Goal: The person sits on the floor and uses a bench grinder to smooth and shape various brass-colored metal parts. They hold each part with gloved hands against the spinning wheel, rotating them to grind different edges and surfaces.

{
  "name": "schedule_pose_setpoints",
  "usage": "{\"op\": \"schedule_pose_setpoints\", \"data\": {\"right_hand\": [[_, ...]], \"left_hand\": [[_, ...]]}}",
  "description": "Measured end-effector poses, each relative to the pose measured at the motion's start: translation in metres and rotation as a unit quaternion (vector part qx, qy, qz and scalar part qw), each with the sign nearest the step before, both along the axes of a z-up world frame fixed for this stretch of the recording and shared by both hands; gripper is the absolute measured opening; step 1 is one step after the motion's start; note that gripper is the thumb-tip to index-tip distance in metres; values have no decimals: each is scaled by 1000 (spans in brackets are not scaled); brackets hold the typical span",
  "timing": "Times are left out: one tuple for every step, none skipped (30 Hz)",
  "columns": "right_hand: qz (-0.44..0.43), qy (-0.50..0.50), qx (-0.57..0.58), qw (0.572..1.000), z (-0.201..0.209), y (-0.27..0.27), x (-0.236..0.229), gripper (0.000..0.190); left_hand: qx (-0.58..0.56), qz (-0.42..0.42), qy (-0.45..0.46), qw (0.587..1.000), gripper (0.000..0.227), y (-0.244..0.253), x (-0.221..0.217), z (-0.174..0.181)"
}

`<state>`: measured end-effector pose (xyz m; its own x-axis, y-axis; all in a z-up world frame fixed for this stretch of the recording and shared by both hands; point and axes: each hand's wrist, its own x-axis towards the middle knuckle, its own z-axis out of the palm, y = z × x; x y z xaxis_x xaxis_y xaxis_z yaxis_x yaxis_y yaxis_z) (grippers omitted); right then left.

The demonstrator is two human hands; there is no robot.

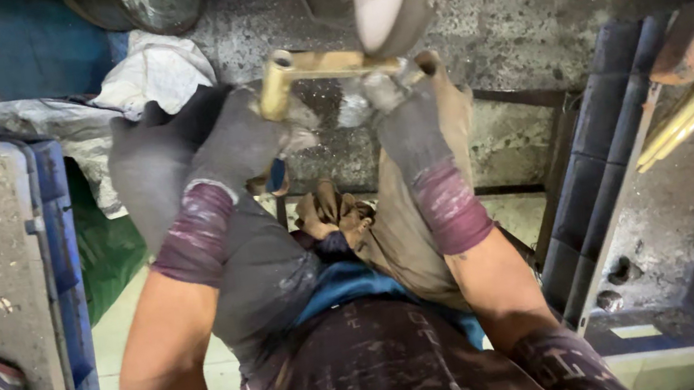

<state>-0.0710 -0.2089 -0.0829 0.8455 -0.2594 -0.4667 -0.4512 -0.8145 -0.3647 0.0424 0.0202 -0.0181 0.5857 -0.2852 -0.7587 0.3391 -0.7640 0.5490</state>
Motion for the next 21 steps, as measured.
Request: {"op": "schedule_pose_setpoints", "data": {"right_hand": [[-171,-40,148,973,-4,-1,-5,23],[-329,-78,289,895,-7,-2,-6,30],[-328,-123,360,865,-9,-1,-5,27],[-323,-161,427,829,-9,1,-6,25],[-317,-198,492,786,-9,3,-5,24],[-191,-203,327,903,-7,4,-3,25],[-53,-199,144,968,-4,6,2,30],[86,-186,-49,978,1,6,6,36],[24,-173,-10,985,8,7,11,32],[-43,-158,30,986,15,10,13,31],[-111,-141,69,981,25,12,13,32],[-183,-105,86,974,34,14,16,41],[-254,-68,103,959,47,13,14,50],[-322,-30,122,938,56,15,14,60],[-344,-86,191,915,62,21,16,57],[-360,-140,258,886,67,23,19,53],[-373,-192,323,848,69,25,25,50],[-211,-231,164,936,70,26,26,44],[-34,-257,-3,966,71,26,28,40],[141,-267,-169,938,70,26,30,38],[47,-240,-119,962,72,27,26,27]], "left_hand": [[-17,14,22,1000,61,-5,-1,-2],[-34,31,41,998,63,-8,0,-4],[-39,-5,-9,999,57,-8,3,-7],[-44,-38,-56,997,51,-7,2,-10],[-47,-70,-102,991,45,-5,0,-12],[-61,-35,-66,995,47,-2,-1,-15],[-75,0,-30,997,49,3,0,-16],[-91,31,5,995,52,5,1,-17],[-76,20,-5,997,51,6,1,-18],[-60,4,-13,998,49,5,1,-18],[-44,-11,-22,999,47,2,0,-18],[-43,-18,-30,998,47,1,1,-19],[-41,-25,-38,998,47,-4,1,-19],[-37,-31,-47,998,48,-7,1,-19],[-32,-37,-57,997,48,-9,2,-20],[-28,-39,-66,997,49,-10,3,-21],[-24,-42,-76,996,50,-8,5,-22],[-59,-19,-54,997,46,-6,4,-22],[-94,3,-33,995,43,-3,4,-22],[-129,21,-12,991,41,0,5,-21],[-116,16,-11,993,42,0,4,-19]]}}
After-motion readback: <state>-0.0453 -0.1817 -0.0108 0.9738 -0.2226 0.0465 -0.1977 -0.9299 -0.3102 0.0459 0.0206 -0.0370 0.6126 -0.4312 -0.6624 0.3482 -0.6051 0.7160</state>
